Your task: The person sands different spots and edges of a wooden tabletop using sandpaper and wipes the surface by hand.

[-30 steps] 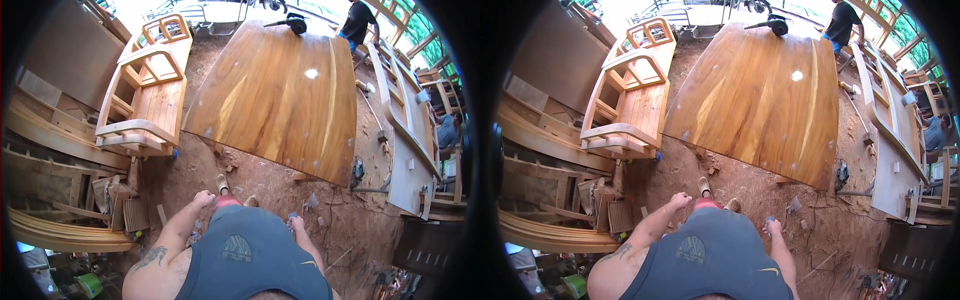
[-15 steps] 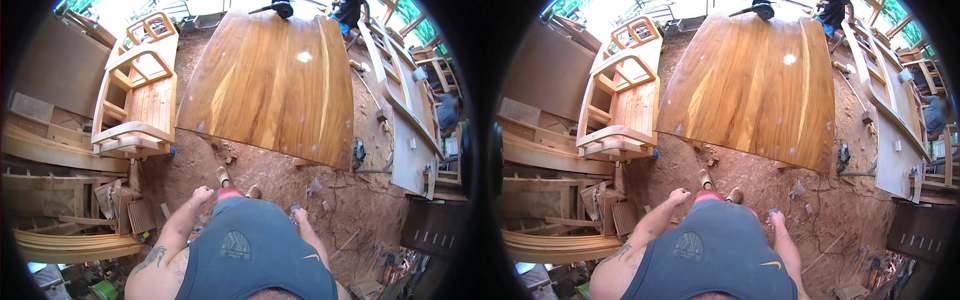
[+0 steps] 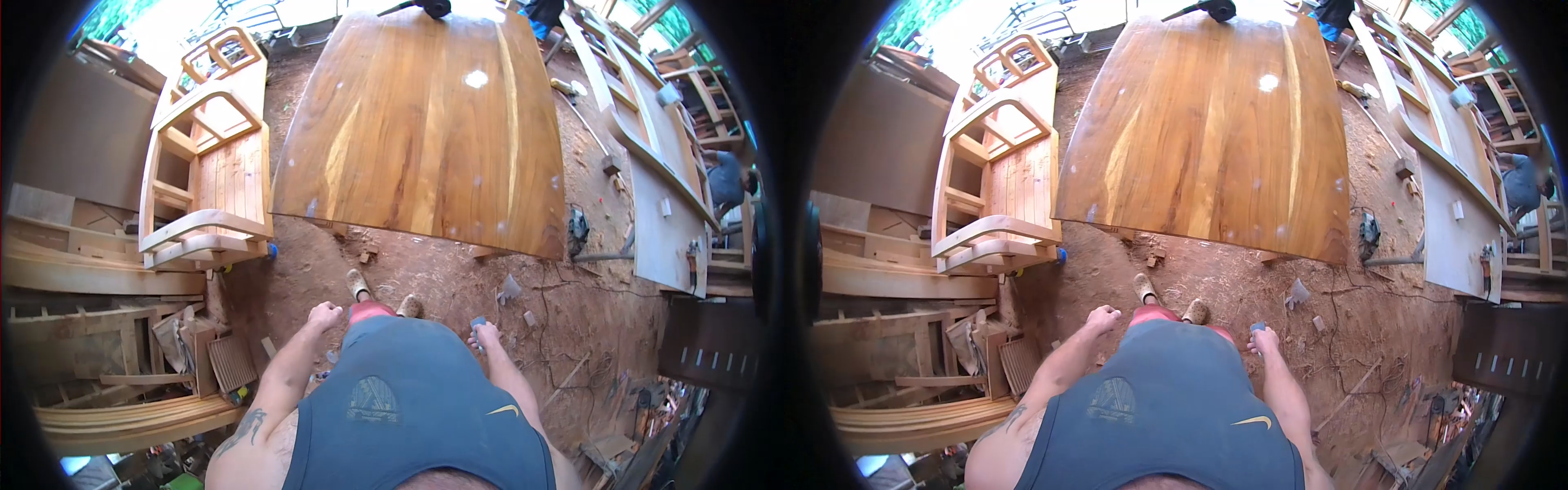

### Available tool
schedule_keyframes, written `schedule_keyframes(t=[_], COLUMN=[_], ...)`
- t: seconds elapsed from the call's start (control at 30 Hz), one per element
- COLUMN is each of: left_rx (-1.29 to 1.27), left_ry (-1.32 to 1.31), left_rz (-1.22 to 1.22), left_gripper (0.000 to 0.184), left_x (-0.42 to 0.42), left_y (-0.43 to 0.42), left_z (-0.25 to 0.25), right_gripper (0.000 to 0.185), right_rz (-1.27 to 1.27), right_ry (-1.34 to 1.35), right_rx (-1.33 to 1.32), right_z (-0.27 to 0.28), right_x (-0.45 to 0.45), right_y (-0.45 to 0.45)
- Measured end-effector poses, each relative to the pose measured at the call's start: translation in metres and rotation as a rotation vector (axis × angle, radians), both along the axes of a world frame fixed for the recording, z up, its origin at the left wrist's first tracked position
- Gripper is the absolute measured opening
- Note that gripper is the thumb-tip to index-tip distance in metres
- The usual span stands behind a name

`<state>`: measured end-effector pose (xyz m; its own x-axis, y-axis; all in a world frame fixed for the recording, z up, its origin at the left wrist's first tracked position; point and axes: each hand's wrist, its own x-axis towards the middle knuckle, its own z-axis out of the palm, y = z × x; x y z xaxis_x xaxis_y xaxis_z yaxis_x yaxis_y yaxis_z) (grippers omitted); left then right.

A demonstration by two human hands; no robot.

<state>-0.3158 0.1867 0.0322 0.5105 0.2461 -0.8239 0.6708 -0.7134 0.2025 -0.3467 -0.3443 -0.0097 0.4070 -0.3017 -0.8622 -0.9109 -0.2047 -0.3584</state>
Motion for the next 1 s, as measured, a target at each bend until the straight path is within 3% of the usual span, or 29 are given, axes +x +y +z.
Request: schedule_keyframes(t=[0.33, 1.0], left_rx=[-0.015, -0.018], left_ry=[0.0, -0.008], left_rz=[0.009, 0.004], left_gripper=[0.052, 0.052], left_x=[-0.005, 0.003], left_y=[0.014, 0.012], left_z=[-0.034, -0.013], right_gripper=[0.02, 0.022], right_rz=[-0.008, -0.008], right_ry=[0.018, 0.048], right_rx=[-0.003, 0.025], right_z=[0.008, 0.007], right_x=[-0.004, -0.001], right_y=[0.006, 0.006])
